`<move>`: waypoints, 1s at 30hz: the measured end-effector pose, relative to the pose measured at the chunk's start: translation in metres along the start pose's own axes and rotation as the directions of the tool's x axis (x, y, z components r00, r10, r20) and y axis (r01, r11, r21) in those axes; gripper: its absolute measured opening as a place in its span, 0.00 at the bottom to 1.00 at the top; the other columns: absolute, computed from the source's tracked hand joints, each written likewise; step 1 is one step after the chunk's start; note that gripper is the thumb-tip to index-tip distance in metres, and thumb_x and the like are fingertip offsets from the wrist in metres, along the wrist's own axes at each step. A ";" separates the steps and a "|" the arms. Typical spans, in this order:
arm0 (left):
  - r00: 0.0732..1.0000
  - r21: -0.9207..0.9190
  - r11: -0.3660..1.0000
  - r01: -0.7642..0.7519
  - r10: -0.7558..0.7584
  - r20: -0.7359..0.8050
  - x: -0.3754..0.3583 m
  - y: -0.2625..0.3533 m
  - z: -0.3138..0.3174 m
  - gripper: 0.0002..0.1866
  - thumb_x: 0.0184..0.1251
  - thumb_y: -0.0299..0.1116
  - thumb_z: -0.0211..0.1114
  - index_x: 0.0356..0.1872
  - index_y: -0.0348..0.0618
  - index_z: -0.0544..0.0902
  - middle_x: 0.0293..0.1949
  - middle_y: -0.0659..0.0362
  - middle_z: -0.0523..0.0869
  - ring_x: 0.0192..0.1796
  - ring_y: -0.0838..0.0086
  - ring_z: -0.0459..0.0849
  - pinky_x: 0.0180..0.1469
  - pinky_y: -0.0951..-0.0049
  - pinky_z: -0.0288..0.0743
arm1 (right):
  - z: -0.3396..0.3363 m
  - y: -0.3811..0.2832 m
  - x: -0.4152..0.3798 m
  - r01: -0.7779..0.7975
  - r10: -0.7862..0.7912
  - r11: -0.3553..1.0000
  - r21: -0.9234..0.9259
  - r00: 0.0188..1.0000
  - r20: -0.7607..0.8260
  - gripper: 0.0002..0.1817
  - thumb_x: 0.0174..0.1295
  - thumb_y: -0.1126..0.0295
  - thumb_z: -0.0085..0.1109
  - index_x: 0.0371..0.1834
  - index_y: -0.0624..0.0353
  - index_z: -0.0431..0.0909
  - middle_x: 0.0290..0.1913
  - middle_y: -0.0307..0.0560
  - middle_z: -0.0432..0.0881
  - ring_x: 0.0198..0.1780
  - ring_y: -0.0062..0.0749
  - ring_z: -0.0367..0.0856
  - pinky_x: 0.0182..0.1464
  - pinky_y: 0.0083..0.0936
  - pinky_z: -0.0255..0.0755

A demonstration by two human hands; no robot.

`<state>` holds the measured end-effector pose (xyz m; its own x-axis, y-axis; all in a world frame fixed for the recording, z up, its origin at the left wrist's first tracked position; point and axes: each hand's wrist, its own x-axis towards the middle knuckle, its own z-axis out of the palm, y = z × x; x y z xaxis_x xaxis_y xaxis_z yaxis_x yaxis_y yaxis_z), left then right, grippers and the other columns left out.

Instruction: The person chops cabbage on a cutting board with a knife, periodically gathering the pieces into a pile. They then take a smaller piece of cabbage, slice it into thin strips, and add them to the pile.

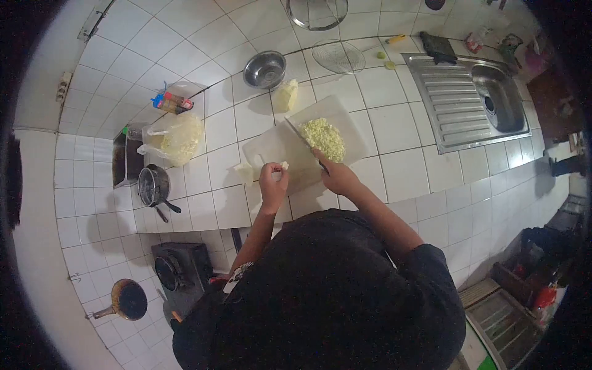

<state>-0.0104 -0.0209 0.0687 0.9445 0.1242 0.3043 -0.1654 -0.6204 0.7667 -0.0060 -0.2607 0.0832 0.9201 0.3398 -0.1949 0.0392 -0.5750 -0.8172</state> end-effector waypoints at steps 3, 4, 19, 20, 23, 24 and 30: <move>0.996 -0.012 0.999 -0.053 0.054 0.071 0.009 -0.005 0.015 0.09 0.60 0.26 0.71 0.38 0.39 0.80 0.37 0.52 0.85 0.43 0.58 0.85 0.51 0.59 0.76 | -0.018 -0.034 -0.002 -0.077 0.083 0.995 -0.055 0.990 0.116 0.39 0.70 0.70 0.48 0.85 0.42 0.49 0.52 0.74 0.83 0.52 0.69 0.84 0.59 0.55 0.75; 0.988 -0.008 0.996 -0.092 0.093 0.126 0.012 -0.009 0.020 0.08 0.60 0.26 0.71 0.38 0.40 0.81 0.38 0.53 0.85 0.44 0.58 0.85 0.53 0.58 0.74 | -0.016 -0.037 0.000 -0.076 0.083 0.995 -0.061 0.990 0.113 0.39 0.70 0.70 0.48 0.85 0.42 0.49 0.52 0.74 0.83 0.52 0.69 0.84 0.59 0.55 0.75; 0.951 0.173 0.938 -0.301 0.282 0.124 0.011 -0.021 0.035 0.09 0.59 0.24 0.69 0.40 0.44 0.84 0.42 0.55 0.87 0.50 0.57 0.84 0.58 0.56 0.69 | 0.016 -0.046 0.007 -0.030 0.052 0.986 -0.165 0.990 0.131 0.42 0.71 0.70 0.48 0.86 0.47 0.41 0.30 0.77 0.82 0.35 0.76 0.83 0.47 0.65 0.74; 0.950 0.193 0.931 -0.309 0.293 0.109 0.009 -0.018 0.033 0.09 0.59 0.24 0.69 0.41 0.43 0.83 0.42 0.54 0.87 0.50 0.57 0.84 0.58 0.56 0.69 | 0.018 -0.043 0.008 -0.018 0.039 0.989 -0.147 0.990 0.139 0.42 0.70 0.70 0.48 0.86 0.47 0.42 0.30 0.77 0.82 0.34 0.76 0.82 0.46 0.65 0.74; 0.962 0.160 0.953 -0.259 0.240 0.131 0.010 -0.013 0.033 0.08 0.60 0.24 0.69 0.40 0.43 0.83 0.42 0.54 0.86 0.49 0.57 0.84 0.58 0.55 0.69 | 0.003 -0.066 0.009 0.002 0.038 0.972 -0.235 0.986 0.162 0.43 0.69 0.71 0.48 0.86 0.48 0.41 0.29 0.74 0.83 0.33 0.73 0.84 0.43 0.64 0.76; 0.960 0.145 0.950 -0.277 0.266 0.091 0.009 -0.013 0.035 0.07 0.60 0.24 0.68 0.39 0.43 0.82 0.41 0.54 0.86 0.49 0.57 0.84 0.58 0.55 0.69 | 0.002 -0.068 0.009 0.002 0.043 0.964 -0.265 0.985 0.167 0.43 0.69 0.71 0.48 0.86 0.50 0.40 0.28 0.72 0.84 0.33 0.71 0.85 0.42 0.63 0.77; 0.956 0.219 0.930 -0.295 0.285 0.073 0.004 -0.014 0.037 0.09 0.61 0.24 0.68 0.41 0.44 0.80 0.39 0.56 0.85 0.48 0.57 0.83 0.58 0.54 0.68 | 0.009 -0.066 0.017 0.000 0.041 0.963 -0.271 0.988 0.146 0.43 0.69 0.71 0.48 0.86 0.50 0.40 0.30 0.75 0.83 0.35 0.72 0.84 0.44 0.64 0.76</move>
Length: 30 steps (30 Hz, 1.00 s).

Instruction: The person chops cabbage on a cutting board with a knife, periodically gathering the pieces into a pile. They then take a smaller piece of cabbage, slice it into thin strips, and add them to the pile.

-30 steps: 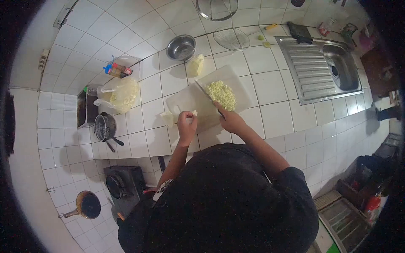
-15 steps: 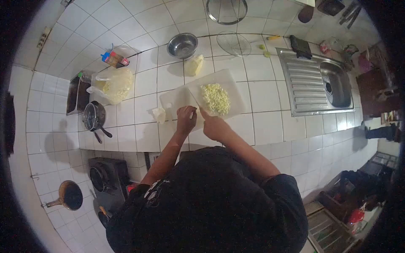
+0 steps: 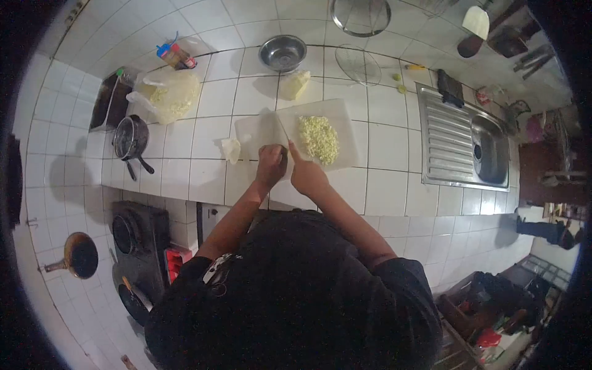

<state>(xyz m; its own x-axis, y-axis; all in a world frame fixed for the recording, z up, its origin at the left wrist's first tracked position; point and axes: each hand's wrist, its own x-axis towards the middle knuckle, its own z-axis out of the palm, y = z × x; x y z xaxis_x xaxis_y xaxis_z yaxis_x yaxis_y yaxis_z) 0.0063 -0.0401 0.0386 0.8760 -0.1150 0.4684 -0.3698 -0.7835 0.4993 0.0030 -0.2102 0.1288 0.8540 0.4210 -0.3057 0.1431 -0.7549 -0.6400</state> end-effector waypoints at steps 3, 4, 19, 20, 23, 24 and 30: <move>0.997 -0.052 0.997 0.055 -0.052 0.048 -0.006 -0.002 0.003 0.10 0.61 0.23 0.68 0.42 0.44 0.79 0.41 0.55 0.84 0.49 0.56 0.83 0.60 0.53 0.68 | -0.001 -0.003 0.003 0.009 -0.009 1.000 -0.020 1.000 0.014 0.42 0.69 0.72 0.47 0.86 0.51 0.40 0.31 0.76 0.83 0.36 0.73 0.84 0.46 0.64 0.75; 0.993 -0.063 0.994 0.087 -0.081 0.089 -0.005 -0.003 0.004 0.10 0.61 0.23 0.68 0.42 0.44 0.79 0.41 0.54 0.84 0.50 0.56 0.82 0.60 0.53 0.67 | 0.004 0.000 0.006 0.017 -0.017 1.000 0.002 1.000 -0.007 0.42 0.69 0.72 0.47 0.86 0.51 0.40 0.31 0.76 0.83 0.36 0.73 0.84 0.46 0.64 0.75; 1.000 -0.044 0.999 0.021 -0.022 -0.019 -0.004 0.000 0.001 0.08 0.63 0.24 0.64 0.41 0.43 0.76 0.37 0.53 0.82 0.47 0.53 0.82 0.58 0.51 0.68 | -0.013 -0.015 0.012 0.001 -0.005 0.997 0.081 0.999 0.042 0.42 0.70 0.72 0.47 0.86 0.47 0.41 0.33 0.76 0.83 0.36 0.73 0.84 0.45 0.64 0.76; 0.998 -0.055 0.998 0.000 -0.003 -0.067 -0.002 0.004 -0.001 0.07 0.62 0.23 0.64 0.39 0.42 0.75 0.35 0.52 0.81 0.45 0.53 0.81 0.57 0.51 0.68 | -0.004 -0.009 0.010 -0.006 0.003 0.996 0.084 0.999 0.043 0.42 0.70 0.72 0.47 0.86 0.47 0.41 0.33 0.76 0.83 0.36 0.73 0.84 0.45 0.64 0.76; 1.000 -0.070 0.997 0.010 -0.012 -0.023 -0.004 -0.005 0.006 0.07 0.64 0.24 0.63 0.40 0.42 0.76 0.36 0.52 0.82 0.45 0.52 0.82 0.58 0.51 0.68 | 0.034 0.024 0.017 0.051 -0.041 0.991 0.124 0.996 -0.083 0.42 0.69 0.72 0.48 0.86 0.48 0.43 0.43 0.79 0.83 0.41 0.75 0.84 0.49 0.63 0.76; 0.999 -0.095 0.995 0.028 -0.029 -0.012 -0.006 -0.009 0.009 0.07 0.65 0.25 0.63 0.42 0.42 0.78 0.38 0.53 0.84 0.47 0.53 0.82 0.58 0.52 0.68 | 0.027 0.023 0.016 0.051 -0.041 0.991 0.124 0.996 -0.083 0.42 0.69 0.72 0.48 0.86 0.48 0.43 0.43 0.79 0.83 0.41 0.75 0.84 0.49 0.63 0.76; 0.998 -0.127 0.990 0.058 -0.054 0.038 -0.002 0.000 0.000 0.07 0.66 0.23 0.61 0.41 0.42 0.74 0.38 0.51 0.82 0.47 0.52 0.81 0.59 0.49 0.67 | 0.024 0.020 0.018 0.135 -0.127 0.989 0.060 0.985 -0.117 0.45 0.68 0.73 0.49 0.86 0.48 0.39 0.43 0.79 0.84 0.42 0.75 0.84 0.49 0.63 0.76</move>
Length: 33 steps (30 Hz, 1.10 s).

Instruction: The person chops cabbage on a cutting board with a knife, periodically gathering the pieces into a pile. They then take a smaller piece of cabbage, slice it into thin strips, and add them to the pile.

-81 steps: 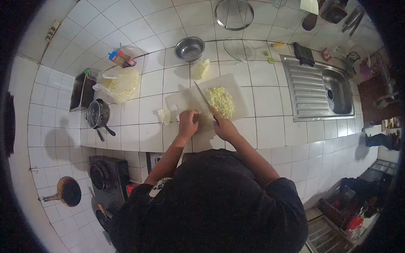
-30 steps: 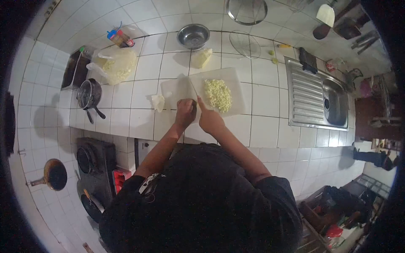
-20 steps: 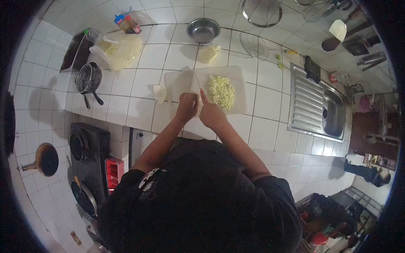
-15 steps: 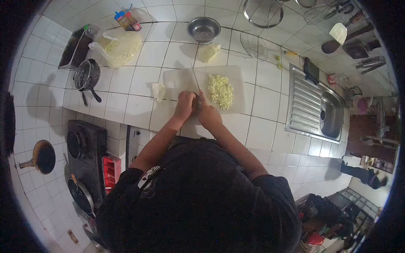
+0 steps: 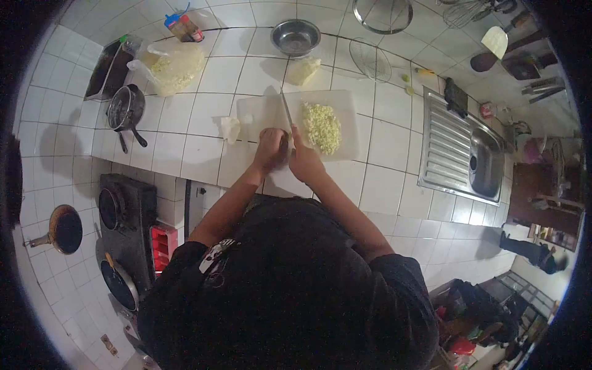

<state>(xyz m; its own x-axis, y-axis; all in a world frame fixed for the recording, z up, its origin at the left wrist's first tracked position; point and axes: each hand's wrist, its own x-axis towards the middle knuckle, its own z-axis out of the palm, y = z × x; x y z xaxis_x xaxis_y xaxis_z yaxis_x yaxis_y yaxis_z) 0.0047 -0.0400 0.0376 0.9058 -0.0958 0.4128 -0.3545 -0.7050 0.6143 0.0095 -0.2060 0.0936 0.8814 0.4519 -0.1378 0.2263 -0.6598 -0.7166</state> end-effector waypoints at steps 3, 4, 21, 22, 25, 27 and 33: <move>0.999 0.044 0.998 -0.034 0.035 -0.022 -0.002 -0.003 0.002 0.06 0.67 0.23 0.61 0.41 0.42 0.74 0.39 0.51 0.82 0.48 0.52 0.81 0.59 0.50 0.67 | 0.001 -0.004 -0.003 -0.092 0.091 0.996 0.008 0.994 0.059 0.44 0.69 0.73 0.47 0.86 0.49 0.38 0.35 0.77 0.84 0.36 0.74 0.84 0.44 0.64 0.76; 0.999 0.047 0.998 -0.031 0.032 -0.022 -0.001 -0.002 0.001 0.06 0.67 0.23 0.61 0.41 0.42 0.74 0.39 0.51 0.82 0.48 0.52 0.81 0.59 0.50 0.67 | -0.008 -0.014 0.000 -0.090 0.089 0.996 0.010 0.994 0.062 0.44 0.69 0.73 0.47 0.86 0.49 0.38 0.35 0.77 0.84 0.36 0.74 0.84 0.44 0.64 0.76; 1.000 0.012 0.999 0.030 -0.031 0.005 0.001 0.006 -0.006 0.06 0.72 0.30 0.58 0.43 0.40 0.79 0.40 0.49 0.84 0.47 0.49 0.82 0.61 0.52 0.68 | -0.019 -0.030 0.003 -0.125 0.130 0.991 -0.045 0.983 0.128 0.45 0.68 0.71 0.47 0.86 0.46 0.38 0.33 0.80 0.82 0.38 0.77 0.83 0.47 0.64 0.75; 1.000 0.064 0.998 0.013 -0.014 0.009 0.000 0.008 -0.007 0.06 0.71 0.30 0.58 0.44 0.41 0.80 0.41 0.49 0.84 0.48 0.50 0.82 0.63 0.53 0.67 | -0.012 -0.025 0.001 -0.129 0.134 0.991 -0.041 0.982 0.130 0.45 0.68 0.71 0.47 0.86 0.46 0.38 0.33 0.80 0.82 0.38 0.77 0.83 0.47 0.64 0.75; 0.999 0.078 0.997 0.016 -0.014 -0.029 -0.003 -0.005 -0.002 0.10 0.66 0.29 0.61 0.47 0.43 0.80 0.43 0.52 0.85 0.51 0.55 0.82 0.64 0.54 0.68 | -0.006 -0.013 0.001 -0.084 0.084 0.996 0.004 0.993 0.078 0.44 0.68 0.72 0.47 0.86 0.45 0.40 0.41 0.81 0.83 0.42 0.78 0.83 0.51 0.63 0.75; 1.000 0.096 0.995 -0.003 0.003 -0.008 -0.003 -0.012 0.002 0.12 0.63 0.29 0.63 0.47 0.44 0.81 0.43 0.54 0.85 0.52 0.57 0.82 0.64 0.55 0.68 | -0.011 -0.010 0.001 -0.167 0.163 0.986 0.010 0.976 0.147 0.42 0.69 0.72 0.49 0.86 0.43 0.45 0.46 0.79 0.83 0.44 0.76 0.83 0.51 0.61 0.75; 0.999 0.089 0.996 -0.026 0.023 0.034 -0.002 -0.010 -0.007 0.13 0.59 0.30 0.67 0.46 0.44 0.85 0.45 0.58 0.86 0.54 0.61 0.83 0.66 0.56 0.67 | -0.041 -0.011 -0.012 -0.205 0.191 0.966 0.158 0.976 0.100 0.40 0.71 0.70 0.50 0.85 0.45 0.46 0.56 0.75 0.82 0.56 0.72 0.82 0.62 0.57 0.73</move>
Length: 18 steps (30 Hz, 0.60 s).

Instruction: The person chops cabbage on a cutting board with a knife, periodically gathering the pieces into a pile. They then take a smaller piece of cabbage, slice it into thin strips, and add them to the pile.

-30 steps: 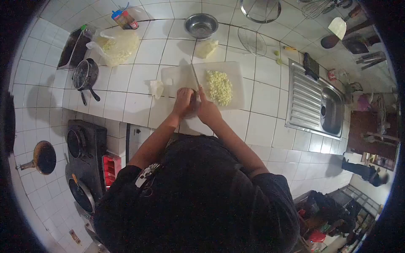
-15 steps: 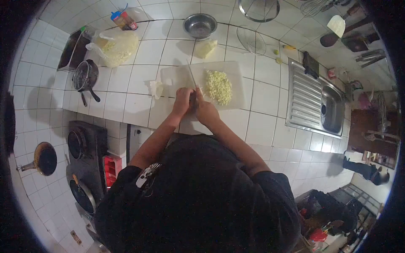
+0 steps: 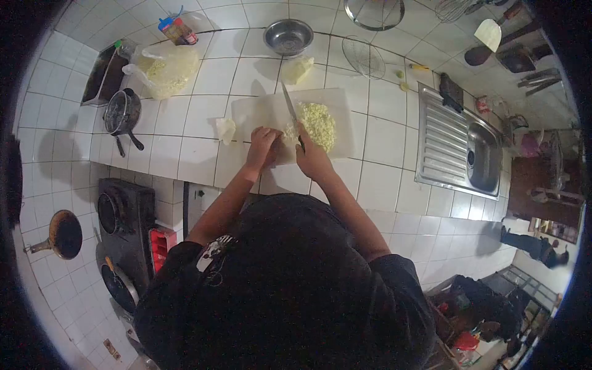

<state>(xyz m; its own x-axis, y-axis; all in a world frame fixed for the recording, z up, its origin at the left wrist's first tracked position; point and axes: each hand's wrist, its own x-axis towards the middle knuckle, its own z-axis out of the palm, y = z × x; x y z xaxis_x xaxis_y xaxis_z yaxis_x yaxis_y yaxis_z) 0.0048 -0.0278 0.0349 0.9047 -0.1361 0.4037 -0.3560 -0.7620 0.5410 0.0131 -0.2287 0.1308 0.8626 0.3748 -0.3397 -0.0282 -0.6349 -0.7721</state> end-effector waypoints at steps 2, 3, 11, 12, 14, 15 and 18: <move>1.000 -0.009 1.000 -0.011 0.011 0.003 0.002 0.009 -0.007 0.12 0.59 0.30 0.67 0.45 0.44 0.85 0.45 0.58 0.86 0.53 0.61 0.83 0.66 0.56 0.67 | 0.005 0.013 -0.002 -0.005 0.006 1.000 0.014 0.999 -0.032 0.40 0.71 0.70 0.50 0.85 0.47 0.47 0.56 0.75 0.82 0.56 0.72 0.82 0.62 0.56 0.73; 0.998 0.017 0.998 -0.061 0.062 -0.034 0.002 0.012 -0.009 0.12 0.59 0.29 0.67 0.45 0.44 0.85 0.43 0.59 0.86 0.53 0.60 0.83 0.65 0.56 0.68 | 0.010 0.019 -0.003 0.057 -0.057 0.998 -0.005 0.997 -0.060 0.39 0.70 0.70 0.51 0.85 0.47 0.48 0.55 0.76 0.82 0.56 0.72 0.81 0.62 0.56 0.73; 0.999 -0.088 0.995 -0.041 0.044 0.028 -0.001 0.006 -0.003 0.08 0.63 0.28 0.68 0.42 0.43 0.82 0.43 0.55 0.85 0.51 0.57 0.82 0.62 0.55 0.70 | 0.019 0.017 -0.003 0.120 -0.124 0.990 -0.073 0.991 -0.057 0.39 0.70 0.68 0.50 0.85 0.46 0.49 0.50 0.78 0.83 0.53 0.74 0.82 0.60 0.59 0.73; 0.999 -0.093 0.995 -0.029 0.032 0.039 -0.001 0.003 -0.001 0.07 0.64 0.28 0.68 0.42 0.43 0.82 0.43 0.55 0.85 0.51 0.57 0.82 0.61 0.55 0.70 | 0.020 0.014 -0.003 0.114 -0.116 0.991 -0.064 0.993 -0.035 0.39 0.70 0.68 0.50 0.85 0.46 0.48 0.49 0.78 0.83 0.52 0.74 0.82 0.59 0.60 0.73; 0.999 -0.099 0.995 -0.013 0.018 0.048 -0.002 -0.002 0.003 0.06 0.64 0.27 0.67 0.41 0.43 0.82 0.43 0.55 0.86 0.51 0.57 0.83 0.60 0.54 0.70 | 0.022 0.012 -0.003 0.108 -0.109 0.992 -0.058 0.994 -0.009 0.40 0.70 0.68 0.50 0.85 0.46 0.48 0.47 0.78 0.83 0.50 0.75 0.82 0.58 0.61 0.73; 0.998 -0.077 0.995 -0.059 0.058 -0.009 -0.002 -0.004 0.004 0.06 0.64 0.26 0.67 0.41 0.43 0.82 0.42 0.55 0.86 0.51 0.57 0.83 0.59 0.54 0.70 | 0.025 0.012 -0.003 0.095 -0.096 0.993 -0.070 0.995 -0.014 0.40 0.70 0.70 0.51 0.85 0.46 0.48 0.47 0.79 0.83 0.50 0.75 0.82 0.58 0.59 0.73; 0.994 -0.052 0.996 -0.077 0.073 -0.085 -0.004 -0.004 0.006 0.08 0.64 0.25 0.67 0.43 0.42 0.83 0.41 0.54 0.87 0.49 0.55 0.84 0.57 0.53 0.71 | 0.026 0.009 -0.001 0.099 -0.102 0.987 -0.126 0.995 -0.019 0.40 0.69 0.72 0.51 0.85 0.46 0.49 0.44 0.79 0.83 0.47 0.74 0.83 0.55 0.56 0.76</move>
<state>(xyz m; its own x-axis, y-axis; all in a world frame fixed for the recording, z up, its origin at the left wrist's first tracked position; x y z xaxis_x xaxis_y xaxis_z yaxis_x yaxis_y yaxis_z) 0.0041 -0.0279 0.0271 0.8532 -0.1368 0.5033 -0.4367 -0.7151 0.5459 -0.0011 -0.2177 0.1102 0.8705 0.4245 -0.2490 0.1211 -0.6751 -0.7277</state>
